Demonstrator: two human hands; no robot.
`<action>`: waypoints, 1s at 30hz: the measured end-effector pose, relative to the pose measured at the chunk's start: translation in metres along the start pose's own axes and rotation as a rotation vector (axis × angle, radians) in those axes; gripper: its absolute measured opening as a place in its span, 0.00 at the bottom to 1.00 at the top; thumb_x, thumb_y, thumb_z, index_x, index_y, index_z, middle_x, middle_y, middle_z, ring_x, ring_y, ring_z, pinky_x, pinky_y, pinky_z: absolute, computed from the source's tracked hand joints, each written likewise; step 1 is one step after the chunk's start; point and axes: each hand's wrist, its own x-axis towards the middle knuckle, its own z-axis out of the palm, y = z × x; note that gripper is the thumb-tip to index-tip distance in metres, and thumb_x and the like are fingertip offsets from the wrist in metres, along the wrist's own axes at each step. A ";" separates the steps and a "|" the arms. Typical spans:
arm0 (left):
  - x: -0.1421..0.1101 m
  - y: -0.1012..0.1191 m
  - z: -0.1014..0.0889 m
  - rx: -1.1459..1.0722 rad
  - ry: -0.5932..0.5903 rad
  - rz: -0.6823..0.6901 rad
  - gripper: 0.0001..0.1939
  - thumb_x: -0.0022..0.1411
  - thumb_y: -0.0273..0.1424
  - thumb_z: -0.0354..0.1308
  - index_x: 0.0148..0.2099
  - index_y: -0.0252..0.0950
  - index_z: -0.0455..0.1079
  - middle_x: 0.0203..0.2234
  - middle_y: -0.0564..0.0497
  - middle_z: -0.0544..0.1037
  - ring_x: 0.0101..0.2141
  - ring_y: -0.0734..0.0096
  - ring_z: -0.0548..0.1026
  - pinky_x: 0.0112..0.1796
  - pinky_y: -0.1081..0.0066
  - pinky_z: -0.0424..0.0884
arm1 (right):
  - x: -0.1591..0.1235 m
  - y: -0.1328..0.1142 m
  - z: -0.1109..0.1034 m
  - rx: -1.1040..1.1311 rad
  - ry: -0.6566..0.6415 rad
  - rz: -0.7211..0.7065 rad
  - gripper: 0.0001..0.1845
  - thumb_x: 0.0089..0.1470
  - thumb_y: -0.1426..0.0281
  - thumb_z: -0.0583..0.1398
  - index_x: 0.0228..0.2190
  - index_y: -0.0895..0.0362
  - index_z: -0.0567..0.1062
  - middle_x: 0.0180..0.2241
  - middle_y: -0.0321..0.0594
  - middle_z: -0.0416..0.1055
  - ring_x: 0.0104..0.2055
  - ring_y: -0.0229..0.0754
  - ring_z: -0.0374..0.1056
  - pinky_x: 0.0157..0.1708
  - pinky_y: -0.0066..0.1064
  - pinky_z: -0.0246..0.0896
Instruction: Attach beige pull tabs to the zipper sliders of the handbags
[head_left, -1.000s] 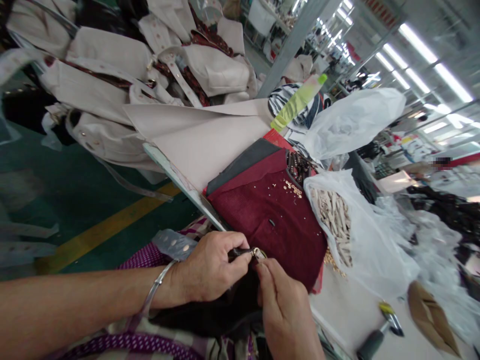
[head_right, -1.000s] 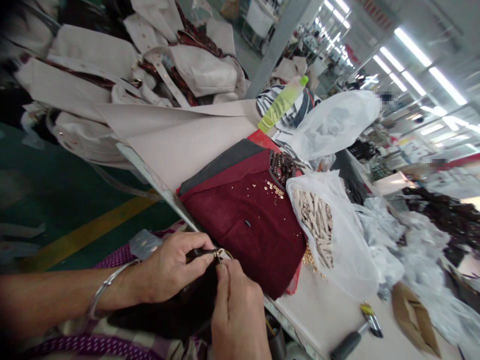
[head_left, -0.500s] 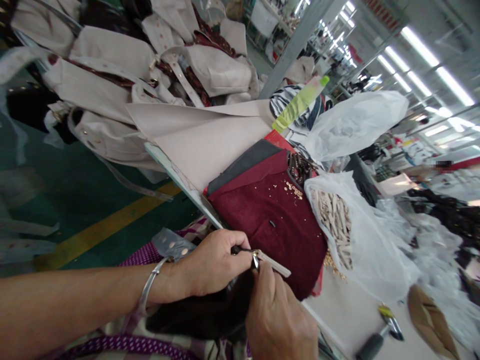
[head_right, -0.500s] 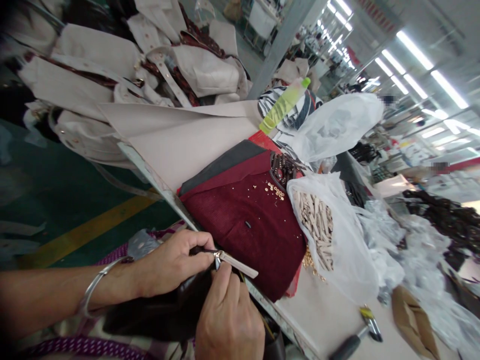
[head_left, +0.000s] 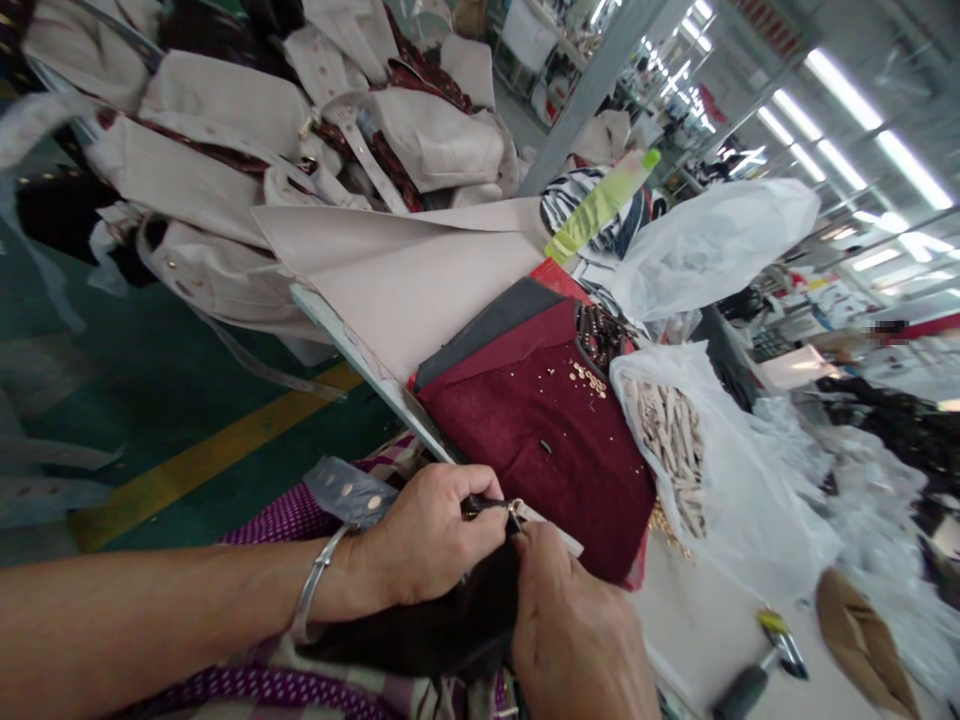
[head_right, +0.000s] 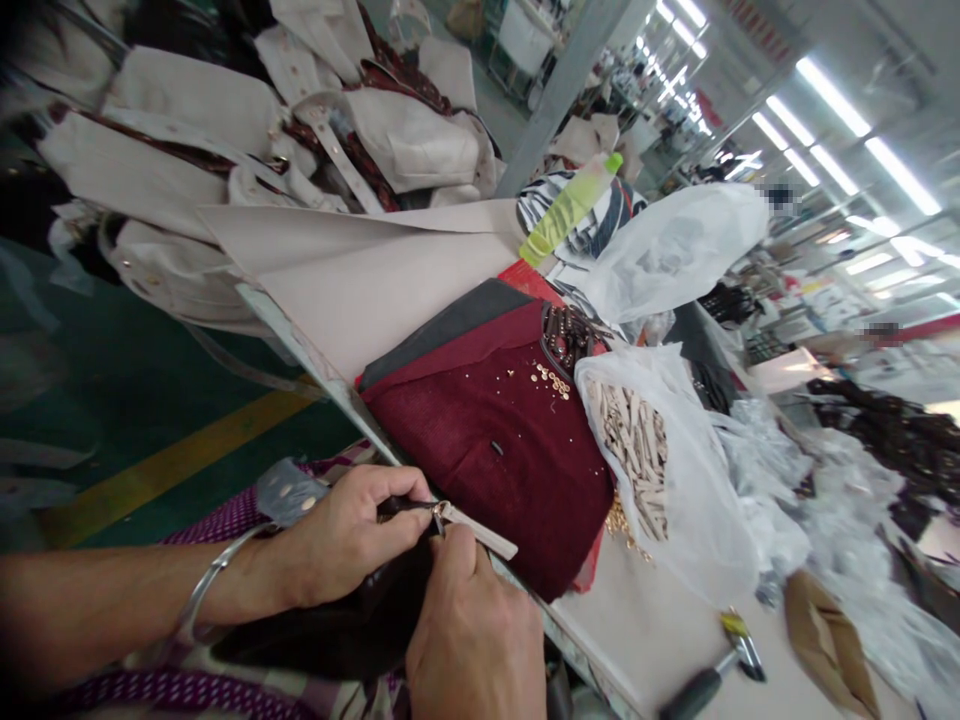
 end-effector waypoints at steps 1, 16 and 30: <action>0.000 -0.001 0.000 0.005 -0.001 0.006 0.11 0.57 0.35 0.53 0.29 0.34 0.70 0.21 0.56 0.70 0.26 0.74 0.65 0.27 0.74 0.58 | -0.001 0.000 0.002 0.034 -0.011 0.012 0.17 0.71 0.71 0.41 0.31 0.53 0.62 0.17 0.31 0.65 0.15 0.37 0.66 0.18 0.31 0.44; 0.002 -0.006 -0.004 0.031 -0.005 0.007 0.11 0.59 0.35 0.53 0.30 0.34 0.70 0.21 0.57 0.68 0.26 0.74 0.64 0.28 0.73 0.57 | 0.008 0.012 0.007 0.643 -0.228 0.186 0.18 0.71 0.64 0.47 0.28 0.53 0.64 0.19 0.30 0.64 0.18 0.34 0.59 0.19 0.27 0.46; 0.005 0.007 -0.008 -0.013 -0.081 -0.109 0.10 0.56 0.36 0.54 0.28 0.34 0.68 0.19 0.57 0.66 0.24 0.75 0.62 0.25 0.73 0.55 | -0.008 -0.008 0.008 -0.229 0.246 -0.055 0.09 0.67 0.74 0.55 0.46 0.61 0.74 0.23 0.37 0.68 0.22 0.36 0.64 0.22 0.30 0.53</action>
